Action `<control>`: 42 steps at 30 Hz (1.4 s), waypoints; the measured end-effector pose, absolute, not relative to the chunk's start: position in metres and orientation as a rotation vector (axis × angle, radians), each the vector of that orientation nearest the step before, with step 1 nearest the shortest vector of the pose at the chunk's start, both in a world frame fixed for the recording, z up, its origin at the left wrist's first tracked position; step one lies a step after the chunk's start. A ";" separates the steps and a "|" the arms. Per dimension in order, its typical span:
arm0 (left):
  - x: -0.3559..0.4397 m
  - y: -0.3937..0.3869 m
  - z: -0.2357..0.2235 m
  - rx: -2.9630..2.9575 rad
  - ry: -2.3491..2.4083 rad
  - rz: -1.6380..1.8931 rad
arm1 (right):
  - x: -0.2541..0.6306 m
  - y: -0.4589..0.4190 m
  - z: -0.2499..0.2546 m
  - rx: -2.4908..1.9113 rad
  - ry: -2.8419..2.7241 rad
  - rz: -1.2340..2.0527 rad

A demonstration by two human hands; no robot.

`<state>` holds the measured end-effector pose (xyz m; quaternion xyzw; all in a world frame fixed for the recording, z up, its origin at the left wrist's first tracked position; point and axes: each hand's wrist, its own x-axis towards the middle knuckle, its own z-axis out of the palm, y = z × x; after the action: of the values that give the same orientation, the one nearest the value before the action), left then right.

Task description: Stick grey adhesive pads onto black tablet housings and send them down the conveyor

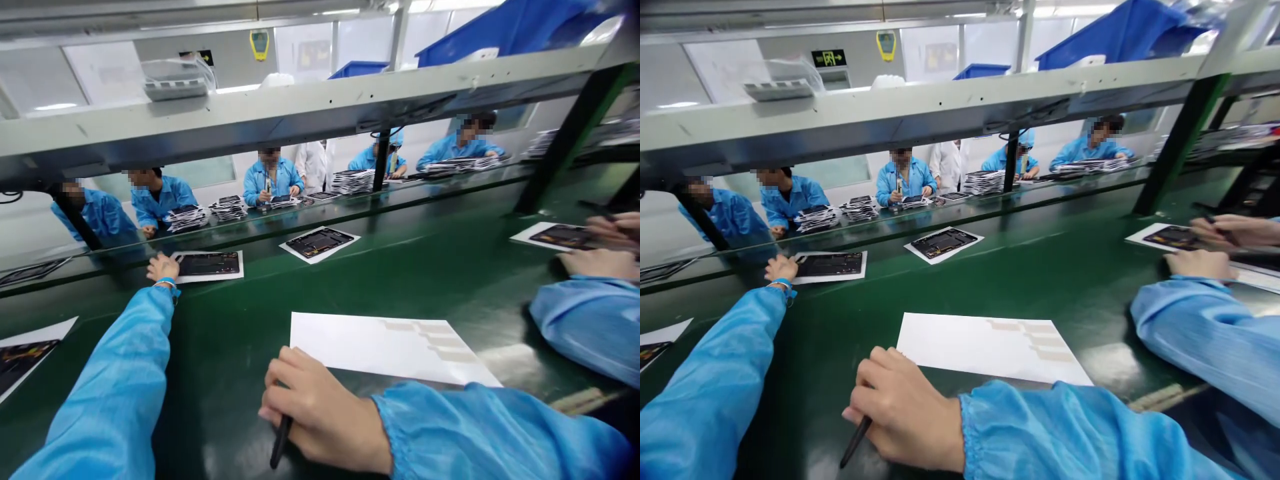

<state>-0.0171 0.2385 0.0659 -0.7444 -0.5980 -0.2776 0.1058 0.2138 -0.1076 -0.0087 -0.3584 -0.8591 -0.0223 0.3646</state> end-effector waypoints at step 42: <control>-0.005 -0.098 0.035 -2.555 -0.132 -0.422 | 0.305 -0.050 0.049 -0.727 -0.909 0.658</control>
<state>-0.0047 -0.0984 0.0353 -0.9486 -0.0490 -0.1566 0.2707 0.3052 -0.0495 0.0492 -0.3371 -0.4213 0.3052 0.7847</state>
